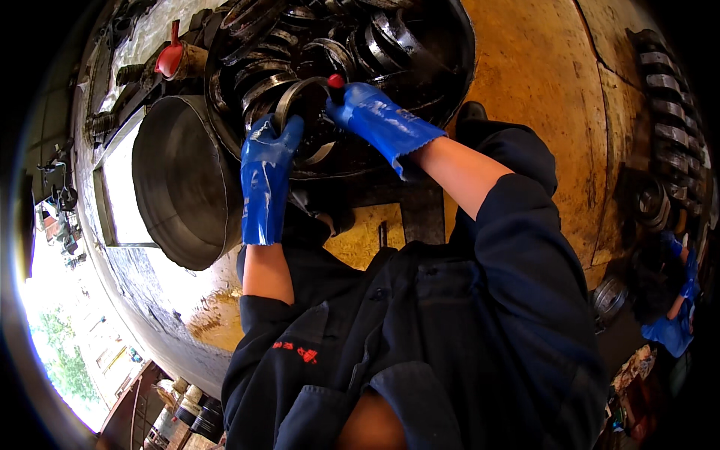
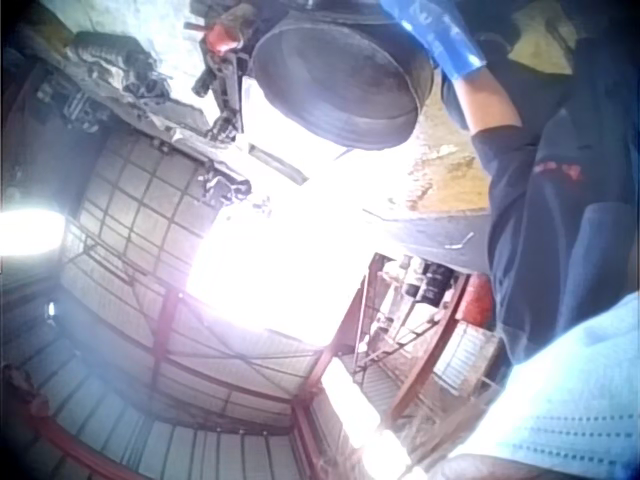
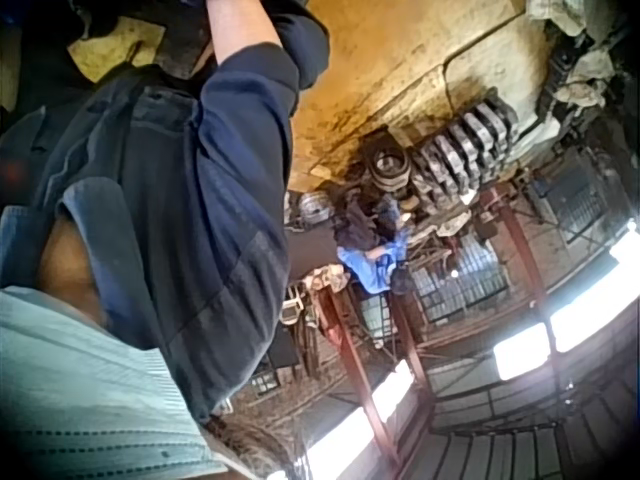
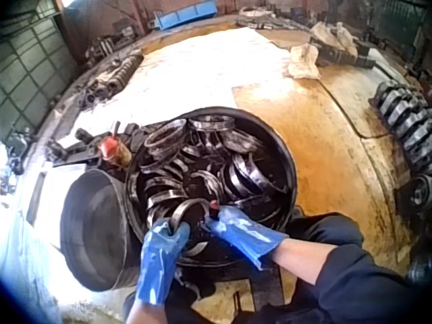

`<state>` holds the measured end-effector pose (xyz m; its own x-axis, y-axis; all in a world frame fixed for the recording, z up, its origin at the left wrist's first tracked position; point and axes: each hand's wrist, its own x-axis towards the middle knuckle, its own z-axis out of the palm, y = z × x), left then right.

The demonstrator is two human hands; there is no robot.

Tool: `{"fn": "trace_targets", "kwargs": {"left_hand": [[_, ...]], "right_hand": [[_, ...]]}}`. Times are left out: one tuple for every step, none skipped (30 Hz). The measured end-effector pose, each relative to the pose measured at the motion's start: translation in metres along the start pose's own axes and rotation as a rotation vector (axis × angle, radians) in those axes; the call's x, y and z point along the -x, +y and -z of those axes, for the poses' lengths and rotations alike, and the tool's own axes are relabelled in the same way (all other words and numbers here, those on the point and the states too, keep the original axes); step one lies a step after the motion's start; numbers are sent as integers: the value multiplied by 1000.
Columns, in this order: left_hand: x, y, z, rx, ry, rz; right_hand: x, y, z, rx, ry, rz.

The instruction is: The person cleans large circular metal rings by hand with a cloth, lifting them one at a time from a large container of dark liquid.

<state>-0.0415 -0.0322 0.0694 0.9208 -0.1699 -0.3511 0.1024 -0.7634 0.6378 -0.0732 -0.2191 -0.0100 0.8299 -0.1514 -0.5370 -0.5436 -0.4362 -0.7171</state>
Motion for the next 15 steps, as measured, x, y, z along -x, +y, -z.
{"fn": "trace_targets", "kwargs": {"left_hand": [[0,1,-1,6,0,7],[-1,-3,2,32,-21,22],[-4,-11,4,57,-41,37],[-6,-17,6,82,-59,54],[-10,-14,0,67,-72,46],[-14,-13,-4,49,-80,42],[-17,-11,-9,31,-88,37],[-17,-15,-8,25,-70,24],[-17,-19,-8,20,-53,10],[-18,-22,-8,15,-36,-5],[-18,-23,-7,22,-46,24],[-18,-22,-3,27,-53,56],[-17,-23,0,32,-58,88],[-17,-25,0,66,-44,48],[-17,-28,-1,99,-29,10]], "right_hand": [[1,1,2,-61,-64,-12],[6,-4,4,-123,-137,-17],[11,-9,4,-185,-211,-22],[20,-14,1,-440,-305,-91],[13,3,0,-447,-302,56],[6,14,-4,-452,-304,207],[3,30,-3,-302,-248,395],[8,28,-1,-158,-176,582],[5,30,-2,-22,-145,606],[2,33,0,115,-112,629],[3,25,-2,-243,-275,356],[6,13,-4,-609,-336,57],[11,2,-7,-359,-256,141],[17,-5,-4,-109,-162,219],[20,-8,-3,142,-68,293]]}}
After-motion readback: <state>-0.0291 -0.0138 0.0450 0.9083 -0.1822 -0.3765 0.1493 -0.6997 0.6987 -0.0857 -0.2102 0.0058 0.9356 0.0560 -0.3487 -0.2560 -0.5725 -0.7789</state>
